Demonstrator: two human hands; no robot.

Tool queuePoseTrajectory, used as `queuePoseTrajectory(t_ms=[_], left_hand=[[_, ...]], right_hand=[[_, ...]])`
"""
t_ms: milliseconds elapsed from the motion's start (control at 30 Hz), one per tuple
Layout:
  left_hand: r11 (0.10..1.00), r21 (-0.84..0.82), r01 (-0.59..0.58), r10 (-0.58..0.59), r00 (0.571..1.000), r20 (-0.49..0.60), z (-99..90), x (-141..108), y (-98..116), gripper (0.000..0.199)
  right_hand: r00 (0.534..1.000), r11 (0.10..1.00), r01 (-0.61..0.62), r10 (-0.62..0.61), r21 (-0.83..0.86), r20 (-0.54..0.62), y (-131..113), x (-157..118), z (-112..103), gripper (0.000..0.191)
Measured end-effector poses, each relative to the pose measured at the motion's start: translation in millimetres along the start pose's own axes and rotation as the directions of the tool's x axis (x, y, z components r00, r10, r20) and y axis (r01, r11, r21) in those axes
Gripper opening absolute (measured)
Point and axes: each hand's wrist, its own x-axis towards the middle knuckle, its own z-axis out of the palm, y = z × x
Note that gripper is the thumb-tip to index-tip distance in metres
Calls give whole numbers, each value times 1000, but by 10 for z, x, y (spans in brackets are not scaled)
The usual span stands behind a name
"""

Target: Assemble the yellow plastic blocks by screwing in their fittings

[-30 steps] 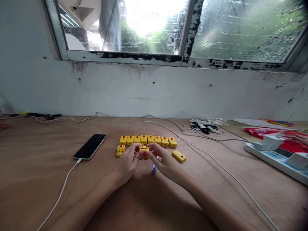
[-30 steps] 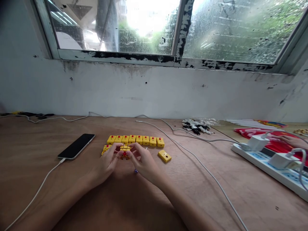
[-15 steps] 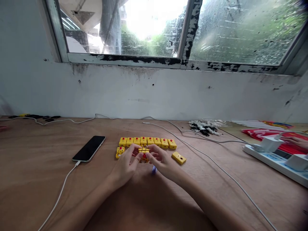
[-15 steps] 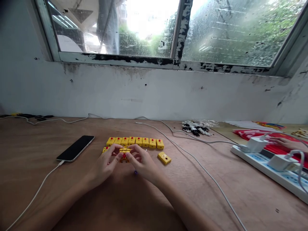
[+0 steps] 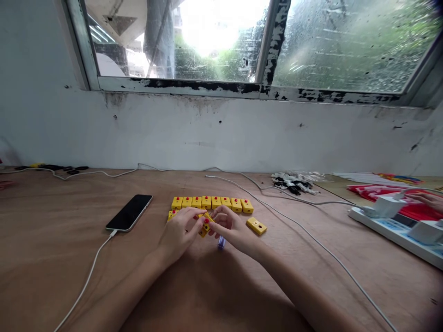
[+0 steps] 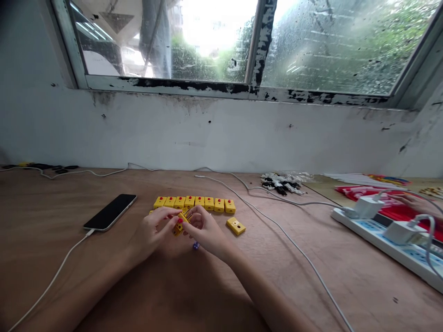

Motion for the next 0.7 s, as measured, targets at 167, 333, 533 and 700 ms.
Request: queuePoseTrajectory(t_ms=[167, 333, 533, 700], left_hand=[[987, 139, -81, 74, 996, 55, 3, -19, 11, 35], [982, 159, -100, 84, 990, 110, -12, -30, 2, 31], [999, 30, 25, -33, 957, 287, -87, -47, 69, 30], [981, 193, -29, -18, 972, 234, -162, -8, 53, 30]], right_hand=[[1000, 999, -27, 27, 30, 9, 45, 31, -27, 37], [997, 997, -77, 77, 2, 11, -4, 15, -72, 31], [999, 959, -30, 37, -280, 19, -1, 20, -130, 29], [997, 893, -51, 68, -447, 21, -50, -7, -150, 22]])
